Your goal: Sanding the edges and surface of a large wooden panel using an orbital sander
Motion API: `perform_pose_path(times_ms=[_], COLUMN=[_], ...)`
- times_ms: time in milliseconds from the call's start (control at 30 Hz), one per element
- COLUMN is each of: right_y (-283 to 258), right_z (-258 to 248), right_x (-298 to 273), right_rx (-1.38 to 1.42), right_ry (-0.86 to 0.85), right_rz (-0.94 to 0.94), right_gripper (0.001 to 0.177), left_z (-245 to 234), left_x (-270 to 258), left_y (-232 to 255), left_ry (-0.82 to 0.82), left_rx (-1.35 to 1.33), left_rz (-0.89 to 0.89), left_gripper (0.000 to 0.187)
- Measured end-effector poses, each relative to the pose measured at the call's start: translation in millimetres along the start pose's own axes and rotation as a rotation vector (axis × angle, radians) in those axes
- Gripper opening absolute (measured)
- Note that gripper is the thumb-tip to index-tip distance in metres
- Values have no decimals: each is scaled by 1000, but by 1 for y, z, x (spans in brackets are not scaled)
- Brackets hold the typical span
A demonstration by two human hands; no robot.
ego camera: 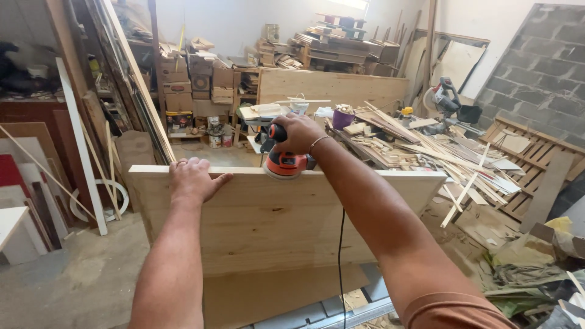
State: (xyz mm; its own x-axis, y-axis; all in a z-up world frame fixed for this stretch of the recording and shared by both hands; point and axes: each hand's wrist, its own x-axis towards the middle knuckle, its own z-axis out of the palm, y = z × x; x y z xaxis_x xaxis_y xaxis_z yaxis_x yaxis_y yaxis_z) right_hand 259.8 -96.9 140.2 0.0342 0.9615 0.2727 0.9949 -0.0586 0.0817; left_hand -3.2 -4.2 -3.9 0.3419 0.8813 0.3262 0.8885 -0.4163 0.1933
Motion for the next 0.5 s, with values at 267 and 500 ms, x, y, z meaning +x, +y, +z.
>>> perform_pose_path(times_ms=[267,500], right_y=[-6,19], right_z=[-2,-16], right_x=[4,-23], right_rx=[-13,8], right_ry=[4,-38], right_rz=[2,26], right_gripper=[80,80], left_z=[1,-14], left_x=[0,-12], left_y=[0,5], left_ry=[47,-15], left_rx=[-8,30], left_rz=[20,-9], left_gripper=[93,86])
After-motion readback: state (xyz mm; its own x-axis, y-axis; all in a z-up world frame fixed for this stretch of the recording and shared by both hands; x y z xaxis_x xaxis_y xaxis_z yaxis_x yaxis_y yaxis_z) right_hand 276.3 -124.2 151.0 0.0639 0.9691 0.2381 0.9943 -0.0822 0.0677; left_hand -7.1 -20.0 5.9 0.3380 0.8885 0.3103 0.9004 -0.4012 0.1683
